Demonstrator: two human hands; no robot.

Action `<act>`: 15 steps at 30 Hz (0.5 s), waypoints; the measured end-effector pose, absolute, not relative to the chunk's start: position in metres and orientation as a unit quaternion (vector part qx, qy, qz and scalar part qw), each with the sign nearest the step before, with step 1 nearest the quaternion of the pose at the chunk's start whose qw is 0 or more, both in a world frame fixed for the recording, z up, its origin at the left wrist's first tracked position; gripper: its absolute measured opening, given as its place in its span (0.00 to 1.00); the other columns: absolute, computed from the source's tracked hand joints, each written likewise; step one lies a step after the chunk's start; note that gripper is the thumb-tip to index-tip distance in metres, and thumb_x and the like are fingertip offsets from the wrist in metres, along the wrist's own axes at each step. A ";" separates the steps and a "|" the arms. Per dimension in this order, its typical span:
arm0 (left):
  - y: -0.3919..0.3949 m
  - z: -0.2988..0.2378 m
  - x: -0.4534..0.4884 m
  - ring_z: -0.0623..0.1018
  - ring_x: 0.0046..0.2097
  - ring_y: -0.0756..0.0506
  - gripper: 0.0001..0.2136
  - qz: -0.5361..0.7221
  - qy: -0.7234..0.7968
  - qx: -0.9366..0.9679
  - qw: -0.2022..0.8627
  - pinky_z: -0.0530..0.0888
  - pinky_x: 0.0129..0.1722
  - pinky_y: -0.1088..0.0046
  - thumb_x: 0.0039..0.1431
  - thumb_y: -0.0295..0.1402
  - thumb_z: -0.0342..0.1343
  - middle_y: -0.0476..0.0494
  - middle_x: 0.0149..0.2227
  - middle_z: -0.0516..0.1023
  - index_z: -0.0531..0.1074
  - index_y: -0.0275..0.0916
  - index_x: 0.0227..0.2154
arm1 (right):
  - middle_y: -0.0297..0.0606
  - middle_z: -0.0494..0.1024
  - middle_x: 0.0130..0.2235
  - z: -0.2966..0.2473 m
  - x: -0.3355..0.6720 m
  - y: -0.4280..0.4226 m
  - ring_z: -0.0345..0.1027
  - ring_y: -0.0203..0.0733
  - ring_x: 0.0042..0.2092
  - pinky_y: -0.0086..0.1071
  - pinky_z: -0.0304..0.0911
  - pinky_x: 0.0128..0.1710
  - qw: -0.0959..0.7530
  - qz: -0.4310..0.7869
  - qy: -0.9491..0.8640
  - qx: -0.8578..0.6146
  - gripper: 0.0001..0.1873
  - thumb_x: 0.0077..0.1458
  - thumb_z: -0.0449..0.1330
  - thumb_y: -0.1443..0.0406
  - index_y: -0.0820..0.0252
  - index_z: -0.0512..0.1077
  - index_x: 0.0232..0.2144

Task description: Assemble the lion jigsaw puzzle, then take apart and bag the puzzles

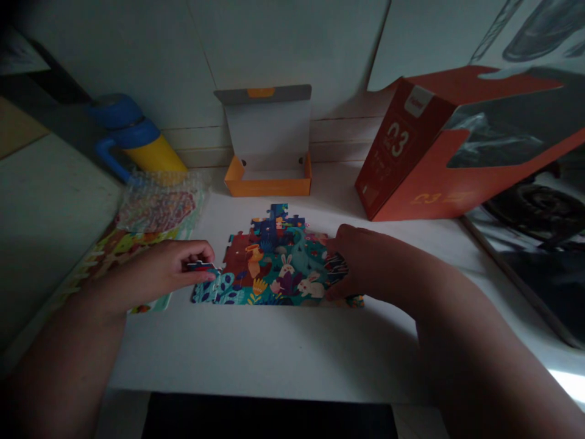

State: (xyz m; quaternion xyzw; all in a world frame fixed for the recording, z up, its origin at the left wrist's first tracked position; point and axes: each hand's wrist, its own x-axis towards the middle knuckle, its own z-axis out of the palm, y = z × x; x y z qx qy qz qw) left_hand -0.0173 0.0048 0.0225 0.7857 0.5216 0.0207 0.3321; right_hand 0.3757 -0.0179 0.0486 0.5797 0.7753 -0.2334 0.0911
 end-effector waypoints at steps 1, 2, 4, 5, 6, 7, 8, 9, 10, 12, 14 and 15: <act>0.005 0.023 -0.017 0.79 0.37 0.45 0.08 0.021 0.520 0.785 0.337 0.71 0.37 0.72 0.61 0.42 0.62 0.50 0.36 0.82 0.75 0.45 0.38 | 0.51 0.81 0.47 0.047 0.376 -0.018 0.76 0.57 0.43 0.41 0.67 0.39 0.092 -0.230 0.777 0.579 0.36 0.42 0.74 0.47 0.59 0.76 0.50; 0.005 0.023 -0.017 0.79 0.37 0.45 0.08 0.021 0.518 0.784 0.340 0.71 0.37 0.72 0.61 0.42 0.62 0.50 0.36 0.81 0.75 0.45 0.38 | 0.50 0.80 0.47 0.045 0.376 -0.018 0.76 0.58 0.44 0.42 0.67 0.40 0.093 -0.225 0.782 0.574 0.37 0.42 0.74 0.46 0.58 0.76 0.51; 0.004 0.024 -0.017 0.79 0.37 0.45 0.07 0.020 0.516 0.786 0.341 0.71 0.37 0.72 0.61 0.41 0.62 0.50 0.36 0.82 0.75 0.45 0.37 | 0.48 0.80 0.48 0.040 0.379 -0.017 0.76 0.59 0.47 0.43 0.67 0.44 0.089 -0.215 0.799 0.555 0.40 0.43 0.73 0.44 0.56 0.77 0.54; 0.004 0.024 -0.017 0.79 0.37 0.46 0.07 0.022 0.515 0.786 0.340 0.71 0.37 0.72 0.61 0.41 0.62 0.50 0.36 0.82 0.75 0.45 0.37 | 0.47 0.80 0.48 0.037 0.380 -0.016 0.75 0.59 0.47 0.43 0.67 0.44 0.085 -0.209 0.807 0.546 0.41 0.43 0.73 0.43 0.54 0.77 0.56; 0.004 0.024 -0.017 0.78 0.37 0.46 0.07 0.023 0.516 0.787 0.338 0.71 0.37 0.72 0.61 0.41 0.62 0.50 0.36 0.82 0.75 0.44 0.36 | 0.47 0.81 0.48 0.035 0.382 -0.015 0.75 0.59 0.47 0.43 0.68 0.44 0.082 -0.205 0.811 0.542 0.42 0.43 0.73 0.42 0.53 0.77 0.57; 0.003 0.025 -0.017 0.78 0.36 0.46 0.07 0.024 0.517 0.787 0.335 0.70 0.37 0.72 0.61 0.41 0.62 0.50 0.36 0.81 0.75 0.44 0.36 | 0.47 0.81 0.48 0.033 0.383 -0.014 0.75 0.59 0.46 0.43 0.68 0.43 0.081 -0.204 0.813 0.540 0.43 0.43 0.73 0.41 0.53 0.77 0.57; 0.003 0.025 -0.017 0.78 0.36 0.46 0.07 0.024 0.518 0.787 0.333 0.70 0.36 0.72 0.61 0.41 0.62 0.50 0.35 0.81 0.75 0.44 0.36 | 0.47 0.81 0.47 0.032 0.384 -0.013 0.76 0.58 0.45 0.42 0.68 0.42 0.083 -0.205 0.813 0.539 0.43 0.42 0.73 0.41 0.53 0.77 0.57; 0.003 0.025 -0.017 0.77 0.35 0.46 0.07 0.022 0.519 0.788 0.331 0.69 0.35 0.72 0.61 0.41 0.62 0.50 0.34 0.81 0.75 0.44 0.35 | 0.47 0.81 0.47 0.032 0.385 -0.013 0.76 0.57 0.44 0.42 0.68 0.40 0.086 -0.207 0.811 0.540 0.43 0.42 0.73 0.40 0.53 0.77 0.57; 0.003 0.025 -0.017 0.77 0.34 0.47 0.08 0.017 0.520 0.788 0.329 0.69 0.35 0.72 0.61 0.41 0.62 0.50 0.33 0.80 0.75 0.43 0.35 | 0.47 0.81 0.46 0.032 0.385 -0.012 0.76 0.56 0.43 0.41 0.68 0.39 0.090 -0.208 0.810 0.541 0.43 0.42 0.73 0.40 0.53 0.77 0.56; 0.003 0.025 -0.017 0.75 0.32 0.47 0.08 0.003 0.517 0.790 0.330 0.68 0.33 0.72 0.60 0.41 0.63 0.50 0.32 0.79 0.75 0.43 0.34 | 0.47 0.81 0.45 0.032 0.384 -0.011 0.76 0.55 0.41 0.40 0.67 0.38 0.092 -0.211 0.810 0.539 0.42 0.43 0.72 0.40 0.54 0.77 0.56; 0.003 0.024 -0.018 0.75 0.31 0.48 0.10 -0.005 0.513 0.789 0.337 0.68 0.32 0.73 0.58 0.42 0.65 0.51 0.31 0.78 0.74 0.43 0.34 | 0.46 0.81 0.45 0.034 0.383 -0.011 0.75 0.55 0.41 0.40 0.67 0.38 0.092 -0.212 0.809 0.540 0.42 0.43 0.72 0.41 0.54 0.77 0.56; 0.003 0.024 -0.018 0.74 0.31 0.48 0.10 -0.007 0.511 0.788 0.343 0.68 0.32 0.73 0.57 0.42 0.66 0.51 0.31 0.78 0.74 0.43 0.35 | 0.46 0.81 0.45 0.034 0.382 -0.011 0.75 0.55 0.41 0.40 0.67 0.38 0.093 -0.212 0.807 0.543 0.42 0.43 0.73 0.41 0.55 0.77 0.55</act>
